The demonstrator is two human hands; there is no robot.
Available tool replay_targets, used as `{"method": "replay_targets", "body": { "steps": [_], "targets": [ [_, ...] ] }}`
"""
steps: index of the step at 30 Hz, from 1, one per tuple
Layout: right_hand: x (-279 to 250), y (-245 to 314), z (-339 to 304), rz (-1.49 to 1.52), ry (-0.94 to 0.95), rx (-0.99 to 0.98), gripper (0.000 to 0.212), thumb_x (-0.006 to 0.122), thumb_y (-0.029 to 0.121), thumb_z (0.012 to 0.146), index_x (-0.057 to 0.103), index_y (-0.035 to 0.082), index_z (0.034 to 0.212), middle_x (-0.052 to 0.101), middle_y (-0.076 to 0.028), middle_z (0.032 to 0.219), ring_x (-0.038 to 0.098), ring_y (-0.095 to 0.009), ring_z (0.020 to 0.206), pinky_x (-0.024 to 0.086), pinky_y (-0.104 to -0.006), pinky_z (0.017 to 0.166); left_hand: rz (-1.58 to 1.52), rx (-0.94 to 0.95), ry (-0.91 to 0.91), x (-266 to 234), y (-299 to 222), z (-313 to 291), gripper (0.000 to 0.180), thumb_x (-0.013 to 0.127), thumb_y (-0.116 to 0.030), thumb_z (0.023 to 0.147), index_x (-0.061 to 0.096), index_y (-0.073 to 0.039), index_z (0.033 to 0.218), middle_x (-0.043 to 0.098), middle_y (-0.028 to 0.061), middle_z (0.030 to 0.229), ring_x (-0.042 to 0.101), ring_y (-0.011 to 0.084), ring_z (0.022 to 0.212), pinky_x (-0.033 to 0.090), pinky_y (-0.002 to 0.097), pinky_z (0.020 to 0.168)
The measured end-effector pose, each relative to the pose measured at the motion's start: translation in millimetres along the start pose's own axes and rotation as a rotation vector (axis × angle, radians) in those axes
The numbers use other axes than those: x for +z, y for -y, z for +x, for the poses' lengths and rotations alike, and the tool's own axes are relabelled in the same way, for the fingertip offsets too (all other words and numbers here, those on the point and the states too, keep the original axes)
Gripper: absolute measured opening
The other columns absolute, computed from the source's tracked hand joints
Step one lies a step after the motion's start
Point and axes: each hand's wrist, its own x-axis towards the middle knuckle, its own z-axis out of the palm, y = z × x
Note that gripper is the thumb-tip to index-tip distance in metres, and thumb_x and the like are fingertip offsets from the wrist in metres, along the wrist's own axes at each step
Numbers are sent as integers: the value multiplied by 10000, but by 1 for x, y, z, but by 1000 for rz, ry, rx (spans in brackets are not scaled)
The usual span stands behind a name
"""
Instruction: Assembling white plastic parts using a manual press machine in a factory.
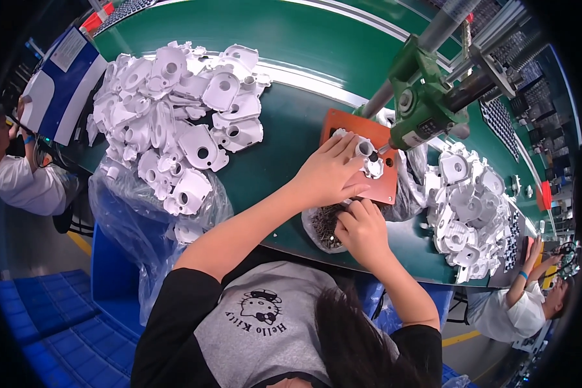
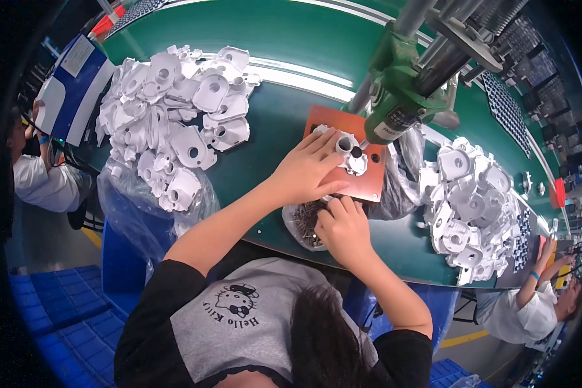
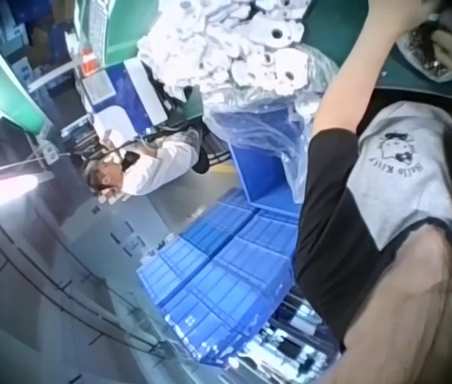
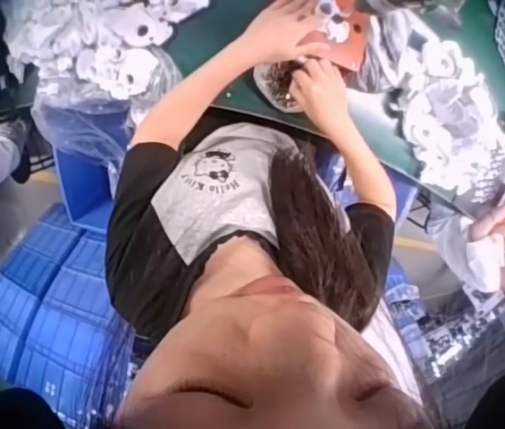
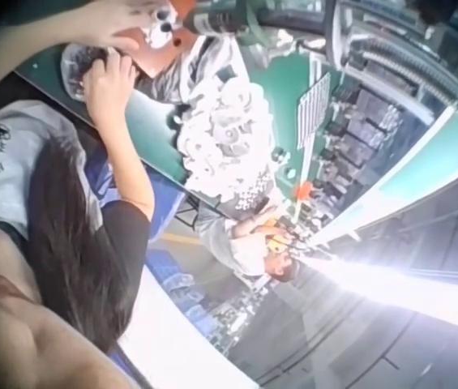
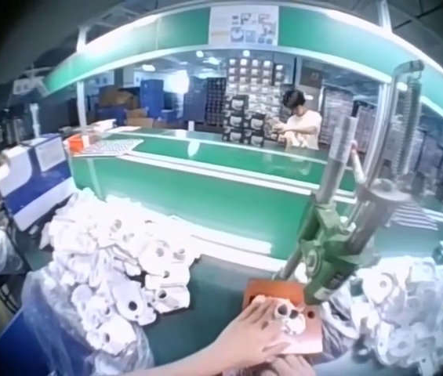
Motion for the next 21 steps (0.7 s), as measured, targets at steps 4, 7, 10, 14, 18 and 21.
{"method": "replay_targets", "body": {
  "steps": [4, 7, 10, 14, 18, 21],
  "targets": [
    [-16, -15, 6, 309, 1, 187, 103, 669, 42, 695, 642, 12, 790, 570, -79, 797, 560, -223, 726, 476, -339, 646, -16, -36, 68, -3, -2, 0, 485, 606, -442, 834, 574, -24, 1079, 453, 282, 1325, 381, 404, 1293, 281, 483, 1089],
    [-42, -41, 18, 562, 59, 429, 127, 680, 64, 776, 654, -20, 868, 622, -75, 853, 578, -143, 703, 470, -281, 652, -5, -48, 99, -6, -2, 0, 464, 625, -413, 826, 573, -27, 1078, 449, 276, 1330, 383, 398, 1294, 284, 478, 1090],
    [-47, -68, 34, 494, -103, 487, 131, 673, 57, 780, 654, -27, 879, 622, -52, 845, 562, -122, 693, 448, -255, 657, 8, -5, 23, -6, -3, 2, 415, 656, -372, 798, 562, -18, 994, 504, 295, 1252, 437, 405, 1244, 310, 476, 1072],
    [-27, -90, 49, 703, -203, 633, 117, 664, 59, 802, 641, -44, 852, 634, -41, 829, 552, -98, 696, 431, -239, 663, 14, -44, 88, -5, -4, 2, 439, 646, -384, 812, 574, -33, 1065, 446, 261, 1337, 384, 383, 1297, 292, 472, 1087],
    [-23, -94, 55, 828, -151, 644, 110, 651, 55, 817, 630, -36, 876, 640, -34, 821, 568, -91, 731, 443, -244, 679, -7, -42, 79, -3, -3, 2, 438, 653, -382, 803, 577, -33, 1055, 447, 261, 1335, 385, 383, 1295, 293, 475, 1086],
    [-24, -93, 59, 884, -77, 627, 132, 638, 44, 822, 615, -36, 925, 641, -31, 833, 582, -90, 768, 452, -246, 709, 0, -50, 86, -6, -3, 1, 439, 659, -382, 800, 577, -32, 1052, 446, 261, 1336, 388, 383, 1293, 295, 474, 1085]
  ]
}}
